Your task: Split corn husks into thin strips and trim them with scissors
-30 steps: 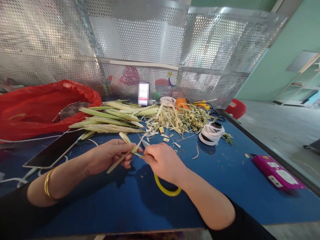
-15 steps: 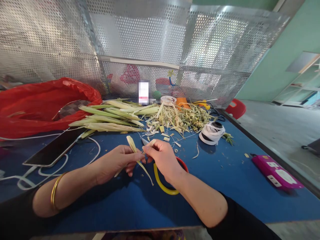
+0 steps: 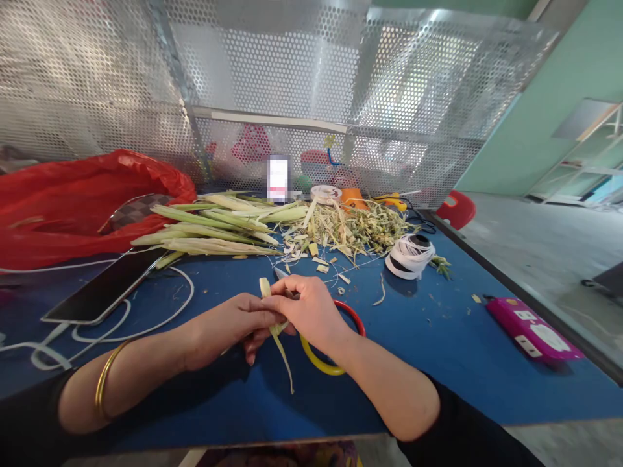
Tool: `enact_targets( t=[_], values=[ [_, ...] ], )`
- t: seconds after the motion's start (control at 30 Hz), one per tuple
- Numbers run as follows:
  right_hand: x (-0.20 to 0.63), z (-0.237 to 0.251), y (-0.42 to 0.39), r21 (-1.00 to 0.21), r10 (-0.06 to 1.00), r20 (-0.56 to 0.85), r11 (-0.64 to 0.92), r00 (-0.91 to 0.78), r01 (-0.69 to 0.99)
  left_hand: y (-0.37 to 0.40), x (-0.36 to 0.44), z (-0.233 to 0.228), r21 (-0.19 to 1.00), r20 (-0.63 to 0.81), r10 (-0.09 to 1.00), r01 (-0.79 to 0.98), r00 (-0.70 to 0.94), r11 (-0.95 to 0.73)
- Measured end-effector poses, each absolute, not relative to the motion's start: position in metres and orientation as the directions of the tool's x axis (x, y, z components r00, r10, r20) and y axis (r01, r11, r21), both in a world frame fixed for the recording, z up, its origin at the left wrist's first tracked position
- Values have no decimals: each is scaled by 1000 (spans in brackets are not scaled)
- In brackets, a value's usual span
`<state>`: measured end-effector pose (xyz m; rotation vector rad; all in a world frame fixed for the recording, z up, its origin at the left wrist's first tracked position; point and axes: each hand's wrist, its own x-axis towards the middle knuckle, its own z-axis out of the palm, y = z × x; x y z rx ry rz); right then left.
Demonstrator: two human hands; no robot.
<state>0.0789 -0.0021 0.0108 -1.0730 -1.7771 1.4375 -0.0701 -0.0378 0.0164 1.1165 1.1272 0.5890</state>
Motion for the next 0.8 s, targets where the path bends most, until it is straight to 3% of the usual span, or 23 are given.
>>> enact_targets(
  t=[0.13, 0.33, 0.6, 0.8],
  values=[
    [75, 11, -5, -990, 907, -13, 47, -422, 131, -37, -71, 16, 910, -414, 829, 141, 376, 391],
    [73, 13, -8, -918, 932, 207, 290, -296, 270, -38, -72, 21, 889, -458, 801, 227, 386, 398],
    [73, 6, -11, -868, 886, 358, 432, -294, 245, -38, -73, 23, 882, -471, 741, 251, 479, 398],
    [71, 8, -10, -853, 871, 396, 466, -292, 234, -40, -69, 19, 896, -445, 778, 237, 443, 376]
  ],
)
